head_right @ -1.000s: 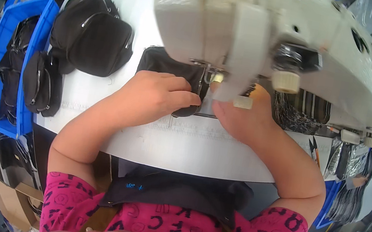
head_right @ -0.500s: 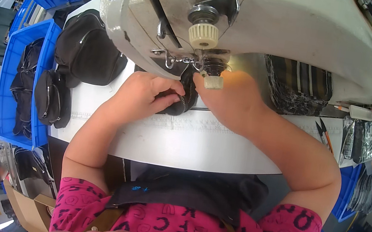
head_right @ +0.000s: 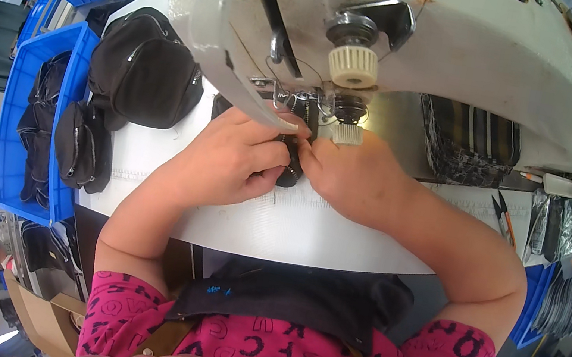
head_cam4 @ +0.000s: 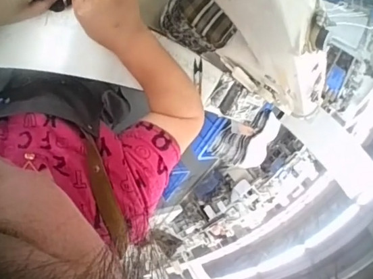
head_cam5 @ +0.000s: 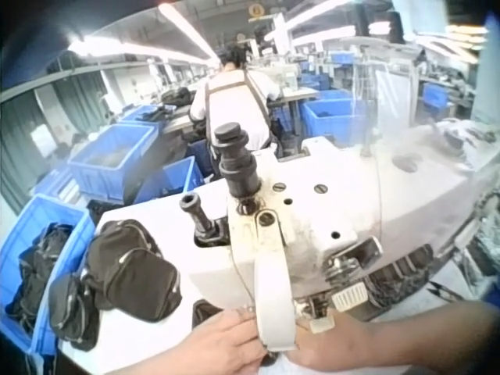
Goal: Sewing a zipper onto a black leather or fabric component using an industrial sewing machine.
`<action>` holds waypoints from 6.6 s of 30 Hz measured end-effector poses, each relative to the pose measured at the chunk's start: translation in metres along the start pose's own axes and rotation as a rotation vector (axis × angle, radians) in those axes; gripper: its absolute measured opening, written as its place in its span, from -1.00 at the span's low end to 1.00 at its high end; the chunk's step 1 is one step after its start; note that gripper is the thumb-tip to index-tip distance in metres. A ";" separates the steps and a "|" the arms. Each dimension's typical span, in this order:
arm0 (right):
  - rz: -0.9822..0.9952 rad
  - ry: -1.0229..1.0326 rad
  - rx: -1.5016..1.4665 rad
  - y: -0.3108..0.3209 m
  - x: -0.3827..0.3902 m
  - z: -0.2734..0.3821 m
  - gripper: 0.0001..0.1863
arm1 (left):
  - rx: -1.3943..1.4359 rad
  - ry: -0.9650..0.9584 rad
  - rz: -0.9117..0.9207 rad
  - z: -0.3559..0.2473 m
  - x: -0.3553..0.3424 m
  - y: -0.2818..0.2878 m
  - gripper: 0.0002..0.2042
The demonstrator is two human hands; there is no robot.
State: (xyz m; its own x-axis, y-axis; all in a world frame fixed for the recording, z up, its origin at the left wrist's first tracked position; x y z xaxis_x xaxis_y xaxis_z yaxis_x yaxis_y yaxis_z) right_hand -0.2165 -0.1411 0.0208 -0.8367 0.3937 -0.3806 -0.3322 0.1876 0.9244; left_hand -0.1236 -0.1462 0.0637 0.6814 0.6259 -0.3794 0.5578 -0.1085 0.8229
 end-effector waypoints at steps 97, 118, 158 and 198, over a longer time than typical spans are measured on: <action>0.032 -0.045 -0.063 0.002 0.004 -0.002 -0.67 | 0.067 0.343 0.035 0.037 0.010 -0.019 -0.61; 0.069 -0.362 -0.302 -0.010 0.010 -0.037 -0.79 | -0.084 0.272 -0.108 0.036 0.002 -0.018 -0.81; 0.011 -0.476 -0.048 0.068 0.092 -0.006 -0.69 | 0.167 0.572 -0.179 0.060 0.016 -0.017 -0.84; 0.100 -0.340 -0.216 0.020 0.026 -0.039 -0.90 | -0.239 0.090 -0.006 0.017 -0.004 -0.019 -0.81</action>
State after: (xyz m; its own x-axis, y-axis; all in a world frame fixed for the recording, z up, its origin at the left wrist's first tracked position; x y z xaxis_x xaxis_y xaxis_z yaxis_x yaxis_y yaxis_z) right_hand -0.2617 -0.1619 0.0304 -0.6903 0.6817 -0.2426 -0.3709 -0.0454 0.9276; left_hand -0.1286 -0.1597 0.0425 0.6275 0.6932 -0.3544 0.4269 0.0743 0.9012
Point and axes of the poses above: each hand's wrist, its own x-axis away from the middle knuckle, its own y-axis out of the back of the hand, z = x × y, the point moved 9 cm from there along -x, towards the middle knuckle, and after that the axes turned 4 degrees about x, right-handed, at the moved point
